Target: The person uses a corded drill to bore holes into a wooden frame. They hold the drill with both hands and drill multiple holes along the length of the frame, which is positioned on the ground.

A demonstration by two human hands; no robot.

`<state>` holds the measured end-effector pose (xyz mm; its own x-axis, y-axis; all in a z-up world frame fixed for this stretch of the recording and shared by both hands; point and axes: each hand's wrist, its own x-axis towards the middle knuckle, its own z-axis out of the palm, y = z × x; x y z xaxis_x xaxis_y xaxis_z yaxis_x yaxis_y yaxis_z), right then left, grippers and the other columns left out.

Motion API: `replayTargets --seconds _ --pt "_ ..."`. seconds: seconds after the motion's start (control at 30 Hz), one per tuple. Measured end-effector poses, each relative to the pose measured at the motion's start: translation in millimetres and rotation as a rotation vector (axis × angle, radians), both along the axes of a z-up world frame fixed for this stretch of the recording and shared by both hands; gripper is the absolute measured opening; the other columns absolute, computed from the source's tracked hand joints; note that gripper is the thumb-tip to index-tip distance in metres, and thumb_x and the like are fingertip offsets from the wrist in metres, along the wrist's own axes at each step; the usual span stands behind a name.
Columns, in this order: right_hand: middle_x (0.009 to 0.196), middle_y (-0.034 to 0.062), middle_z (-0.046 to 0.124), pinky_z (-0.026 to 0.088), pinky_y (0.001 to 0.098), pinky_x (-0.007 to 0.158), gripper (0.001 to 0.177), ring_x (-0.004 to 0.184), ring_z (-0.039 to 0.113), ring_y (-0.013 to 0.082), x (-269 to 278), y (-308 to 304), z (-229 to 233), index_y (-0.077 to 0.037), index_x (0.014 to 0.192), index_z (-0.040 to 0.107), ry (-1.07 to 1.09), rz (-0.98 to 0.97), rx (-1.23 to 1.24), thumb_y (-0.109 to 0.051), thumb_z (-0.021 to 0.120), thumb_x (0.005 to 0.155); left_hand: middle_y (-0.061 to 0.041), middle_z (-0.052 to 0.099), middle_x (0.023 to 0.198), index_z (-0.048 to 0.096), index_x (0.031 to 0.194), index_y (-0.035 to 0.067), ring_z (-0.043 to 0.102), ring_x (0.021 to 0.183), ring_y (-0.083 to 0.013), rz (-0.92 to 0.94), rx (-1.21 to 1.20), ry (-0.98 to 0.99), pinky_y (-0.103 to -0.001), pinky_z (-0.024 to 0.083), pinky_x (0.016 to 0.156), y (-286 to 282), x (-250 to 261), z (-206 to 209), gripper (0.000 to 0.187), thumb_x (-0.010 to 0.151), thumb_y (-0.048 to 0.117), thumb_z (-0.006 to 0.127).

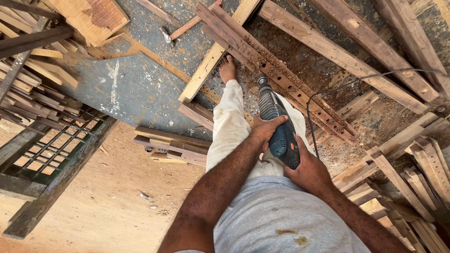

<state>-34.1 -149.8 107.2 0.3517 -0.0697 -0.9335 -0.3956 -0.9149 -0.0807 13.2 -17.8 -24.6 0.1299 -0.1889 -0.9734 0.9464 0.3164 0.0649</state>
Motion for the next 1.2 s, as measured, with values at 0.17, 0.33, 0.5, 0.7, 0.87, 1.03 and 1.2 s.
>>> replayTargets --seconds 0.17,0.33,0.5,0.7,0.87,1.03,1.2 --pt "0.110 0.0223 0.067 0.062 0.0443 0.088 0.103 0.096 0.075 0.0334 12.0 2.0 1.1 -0.010 0.160 0.014 -0.039 0.006 0.029 -0.035 0.075 0.082 -0.025 0.067 0.106 0.038 0.133 -0.003 0.075 0.083 -0.0303 -0.078 0.033 0.078 -0.042 0.068 0.065 -0.3 9.4 0.4 0.081 0.073 0.021 0.086" --pt "0.106 0.0225 0.068 0.062 0.0447 0.089 0.101 0.095 0.075 0.0336 19.5 6.1 -6.6 -0.012 0.161 0.014 0.021 -0.015 -0.009 -0.036 0.074 0.083 -0.025 0.067 0.108 0.038 0.135 -0.006 0.076 0.084 -0.0307 -0.040 0.010 0.058 -0.044 0.069 0.066 1.6 18.5 -5.8 0.084 0.072 0.020 0.086" --pt "0.106 0.0232 0.068 0.062 0.0455 0.089 0.102 0.094 0.075 0.0354 22.4 6.2 -8.6 -0.012 0.160 0.015 0.007 0.017 -0.013 -0.036 0.075 0.082 -0.024 0.067 0.109 0.038 0.134 -0.004 0.075 0.085 -0.0297 -0.048 0.027 0.043 -0.043 0.069 0.067 0.7 16.7 -11.0 0.083 0.072 0.020 0.087" --pt "0.108 0.0234 0.068 0.062 0.0448 0.091 0.102 0.097 0.075 0.0350 21.7 6.1 -10.9 -0.014 0.162 0.014 0.042 -0.008 -0.026 -0.036 0.074 0.082 -0.025 0.068 0.109 0.040 0.134 -0.006 0.076 0.084 -0.0304 -0.047 0.002 0.034 -0.043 0.067 0.066 1.1 13.1 -17.9 0.082 0.072 0.021 0.087" --pt "0.120 0.0280 0.063 0.059 0.0484 0.092 0.097 0.106 0.070 0.0383 27.8 11.9 -14.5 -0.006 0.157 0.016 -0.074 0.044 0.032 -0.034 0.073 0.085 -0.027 0.068 0.108 0.044 0.136 -0.010 0.076 0.083 -0.0303 -0.032 -0.030 0.017 -0.043 0.069 0.065 7.6 21.0 -23.3 0.086 0.071 0.025 0.087" --pt "0.117 0.0264 0.065 0.061 0.0468 0.089 0.090 0.104 0.072 0.0355 39.8 18.1 -13.4 -0.004 0.157 0.016 -0.047 0.109 -0.003 -0.034 0.068 0.090 -0.028 0.065 0.113 0.031 0.142 -0.007 0.075 0.085 -0.0334 -0.046 -0.001 0.093 -0.046 0.068 0.065 13.9 35.8 -24.5 0.095 0.072 0.027 0.086" --pt "0.112 0.0235 0.067 0.062 0.0447 0.087 0.091 0.098 0.074 0.0329 58.8 20.2 -13.5 -0.007 0.159 0.016 0.006 0.185 -0.065 -0.033 0.068 0.090 -0.031 0.046 0.138 0.016 0.155 -0.001 0.064 0.114 -0.0400 -0.327 0.214 -0.123 -0.046 0.060 0.092 5.4 41.2 16.2 0.107 0.074 0.032 0.079"
